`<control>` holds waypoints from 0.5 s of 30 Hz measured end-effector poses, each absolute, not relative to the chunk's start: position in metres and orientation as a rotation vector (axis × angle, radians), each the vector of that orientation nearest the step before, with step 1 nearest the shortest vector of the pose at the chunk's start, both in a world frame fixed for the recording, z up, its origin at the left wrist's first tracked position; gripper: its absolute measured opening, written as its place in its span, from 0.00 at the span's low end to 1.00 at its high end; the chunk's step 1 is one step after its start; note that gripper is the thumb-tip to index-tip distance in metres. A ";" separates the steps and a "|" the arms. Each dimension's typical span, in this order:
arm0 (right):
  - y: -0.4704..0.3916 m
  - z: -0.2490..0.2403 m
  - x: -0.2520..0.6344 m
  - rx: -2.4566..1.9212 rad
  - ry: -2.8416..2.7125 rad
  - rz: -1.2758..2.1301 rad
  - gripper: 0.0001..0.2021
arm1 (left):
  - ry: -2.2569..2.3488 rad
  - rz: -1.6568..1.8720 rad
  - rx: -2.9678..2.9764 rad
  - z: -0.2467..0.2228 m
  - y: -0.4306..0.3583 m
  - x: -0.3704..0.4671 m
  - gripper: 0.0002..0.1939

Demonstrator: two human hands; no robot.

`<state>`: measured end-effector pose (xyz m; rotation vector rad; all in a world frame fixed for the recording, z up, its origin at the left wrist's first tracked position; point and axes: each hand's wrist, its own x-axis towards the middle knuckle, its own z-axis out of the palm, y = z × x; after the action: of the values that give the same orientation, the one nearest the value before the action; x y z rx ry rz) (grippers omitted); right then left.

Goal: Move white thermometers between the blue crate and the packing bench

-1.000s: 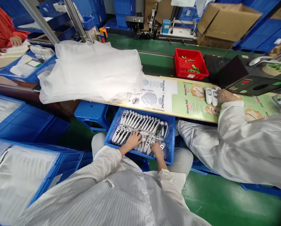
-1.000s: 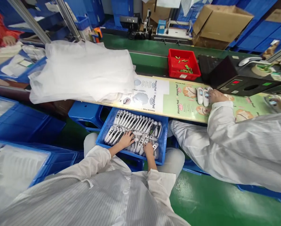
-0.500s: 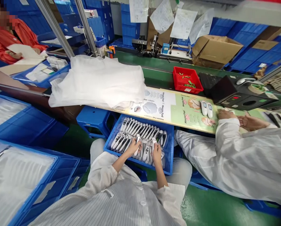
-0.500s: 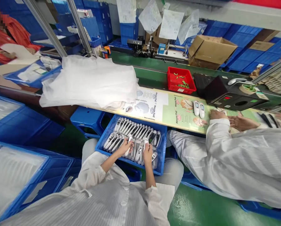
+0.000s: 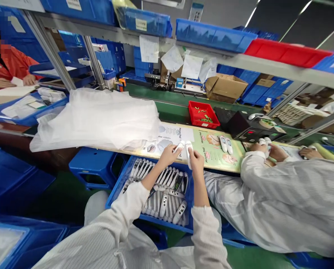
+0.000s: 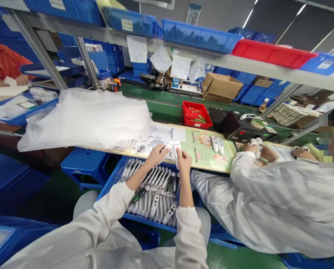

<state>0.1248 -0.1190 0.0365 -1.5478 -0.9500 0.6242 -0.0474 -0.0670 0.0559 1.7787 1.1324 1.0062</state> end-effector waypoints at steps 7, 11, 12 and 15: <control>-0.026 0.044 0.149 -2.168 -1.150 0.332 0.32 | 1.298 0.556 1.709 0.067 0.025 0.019 0.21; -0.019 0.037 0.128 -2.252 -1.355 0.151 0.36 | 1.275 0.623 1.655 0.064 0.023 0.016 0.21; -0.020 0.034 0.126 -2.244 -1.463 0.126 0.35 | 1.280 0.740 1.662 0.058 0.015 0.008 0.21; -0.026 0.020 0.143 -2.201 -1.736 -0.014 0.31 | 1.193 1.150 1.792 0.023 -0.031 -0.035 0.23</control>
<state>0.1434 -0.0259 0.0203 -2.2011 -1.7361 -0.0139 -0.0348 -0.0314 0.0226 1.7921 1.1929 1.1503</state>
